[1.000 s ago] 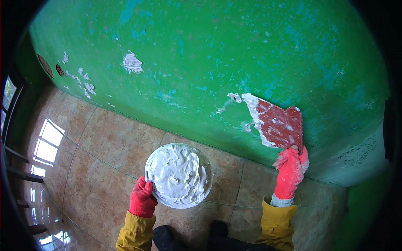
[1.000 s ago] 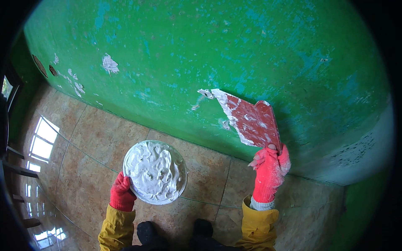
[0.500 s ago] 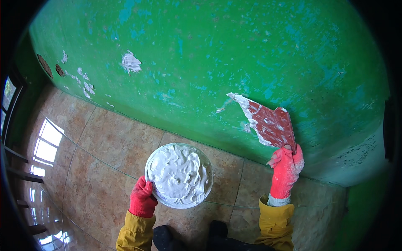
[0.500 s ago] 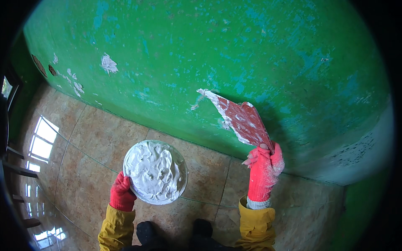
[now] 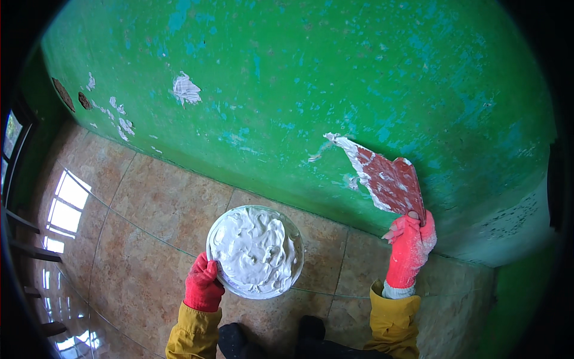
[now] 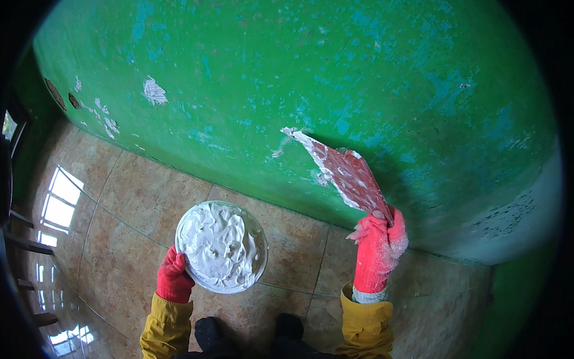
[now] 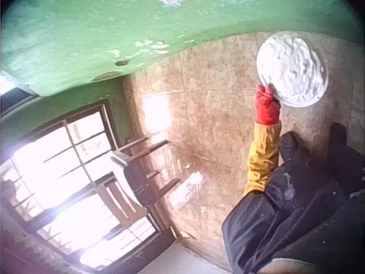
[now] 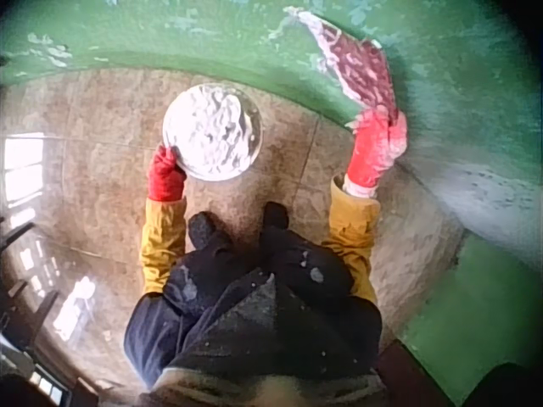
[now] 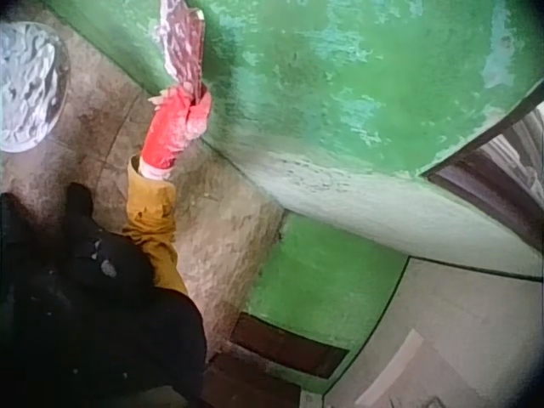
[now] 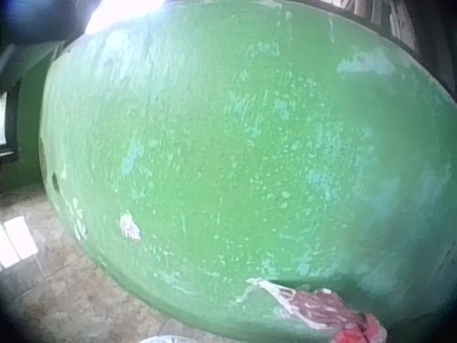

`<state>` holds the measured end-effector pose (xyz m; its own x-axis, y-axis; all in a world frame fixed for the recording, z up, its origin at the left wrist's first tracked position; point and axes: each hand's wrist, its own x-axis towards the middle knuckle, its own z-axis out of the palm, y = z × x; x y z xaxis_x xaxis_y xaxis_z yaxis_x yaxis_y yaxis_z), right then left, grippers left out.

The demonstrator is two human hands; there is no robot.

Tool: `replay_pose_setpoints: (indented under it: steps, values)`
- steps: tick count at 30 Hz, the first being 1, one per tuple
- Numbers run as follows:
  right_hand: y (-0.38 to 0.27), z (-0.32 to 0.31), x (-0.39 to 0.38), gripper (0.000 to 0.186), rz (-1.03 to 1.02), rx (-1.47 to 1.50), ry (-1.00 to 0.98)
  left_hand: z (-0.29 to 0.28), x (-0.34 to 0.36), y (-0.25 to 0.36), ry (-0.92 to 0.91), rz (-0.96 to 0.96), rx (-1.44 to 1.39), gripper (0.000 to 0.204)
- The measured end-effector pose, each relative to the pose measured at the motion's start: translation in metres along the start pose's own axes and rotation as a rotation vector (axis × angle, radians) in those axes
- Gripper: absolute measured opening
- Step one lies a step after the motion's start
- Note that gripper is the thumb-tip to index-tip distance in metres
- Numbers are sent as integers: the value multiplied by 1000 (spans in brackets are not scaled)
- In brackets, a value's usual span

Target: The person holds a plate of plaster and applies it onto a damaged wall using a putty knife.

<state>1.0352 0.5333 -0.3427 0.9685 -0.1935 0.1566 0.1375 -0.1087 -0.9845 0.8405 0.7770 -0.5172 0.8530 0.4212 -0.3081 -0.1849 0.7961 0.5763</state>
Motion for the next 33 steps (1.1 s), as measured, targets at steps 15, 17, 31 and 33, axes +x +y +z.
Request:
replay_pose_setpoints:
  steps: [15,17,31,33]
  values:
    - [12,-8,12,10,101,83,19,1,0,2,-5,5,6,34]
    - [14,-11,12,9,122,125,7,2,0,-1,-18,-6,-10,34]
    - [18,-1,13,12,117,111,25,2,-1,1,-21,-2,-14,33]
    - [19,-5,15,10,113,121,26,4,-1,2,-22,-1,-6,33]
